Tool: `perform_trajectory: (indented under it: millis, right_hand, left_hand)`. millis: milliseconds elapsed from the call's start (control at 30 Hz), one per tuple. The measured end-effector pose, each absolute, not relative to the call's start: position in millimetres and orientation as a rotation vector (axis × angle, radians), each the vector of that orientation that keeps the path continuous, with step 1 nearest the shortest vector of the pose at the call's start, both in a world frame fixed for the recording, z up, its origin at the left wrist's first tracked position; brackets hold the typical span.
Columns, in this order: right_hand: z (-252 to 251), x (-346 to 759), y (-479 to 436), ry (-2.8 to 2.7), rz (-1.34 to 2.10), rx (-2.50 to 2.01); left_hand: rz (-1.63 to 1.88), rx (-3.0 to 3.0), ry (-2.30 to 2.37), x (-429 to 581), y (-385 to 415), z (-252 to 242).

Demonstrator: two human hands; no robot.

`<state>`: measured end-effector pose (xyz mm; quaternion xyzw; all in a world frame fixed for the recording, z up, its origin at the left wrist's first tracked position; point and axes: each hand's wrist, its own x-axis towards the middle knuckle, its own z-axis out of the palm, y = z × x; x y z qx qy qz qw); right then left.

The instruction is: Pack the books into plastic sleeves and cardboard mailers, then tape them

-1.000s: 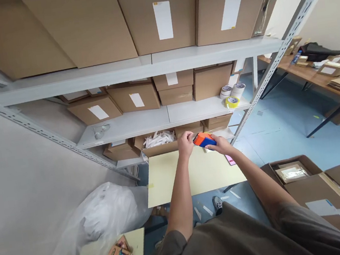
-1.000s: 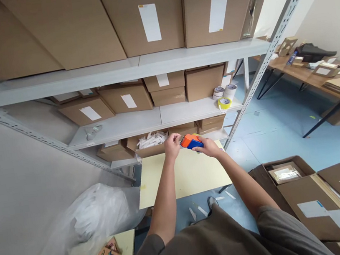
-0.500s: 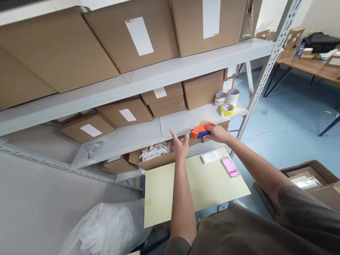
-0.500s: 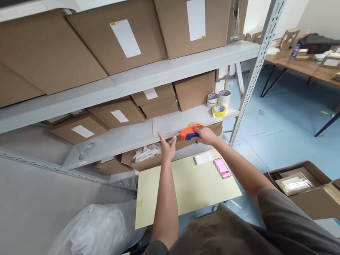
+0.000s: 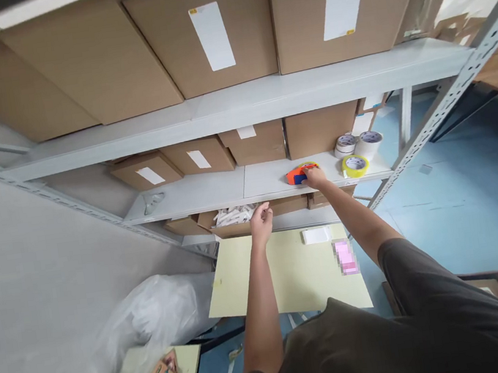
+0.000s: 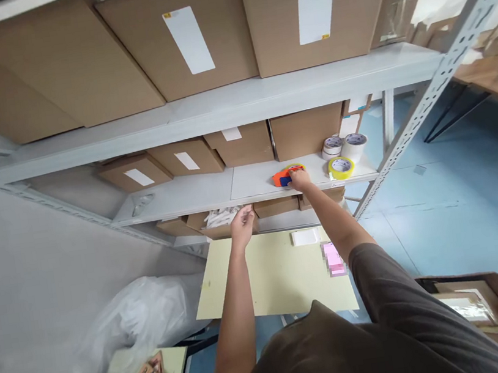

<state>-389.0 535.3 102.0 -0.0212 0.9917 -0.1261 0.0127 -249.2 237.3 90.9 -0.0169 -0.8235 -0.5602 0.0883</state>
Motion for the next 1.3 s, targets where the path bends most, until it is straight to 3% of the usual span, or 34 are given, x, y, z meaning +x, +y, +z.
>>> perform_trajectory:
  millis: [167, 467, 833, 1067, 1300]
  right_hand:
    - [94, -387, 535, 3.267, -0.543, -0.165]
    - [73, -300, 508, 3.283, -1.154, -0.422]
    - [0, -211, 450, 3.022, -1.669, -0.441]
    - [-31, -203, 405, 2.885, -1.705, -0.579]
    - [-11, -203, 329, 2.795, -1.622, -0.806]
  left_hand:
    - [-1.658, 0.035, -2.446, -248, 231, 87]
    - [-1.669, -0.079, -2.389, -243, 231, 101]
    - [-1.756, 0.077, -2.423, -167, 192, 38]
    - [-1.643, 0.339, -2.309, -119, 144, 9]
    - [-1.642, 0.446, -2.207, -88, 81, 6]
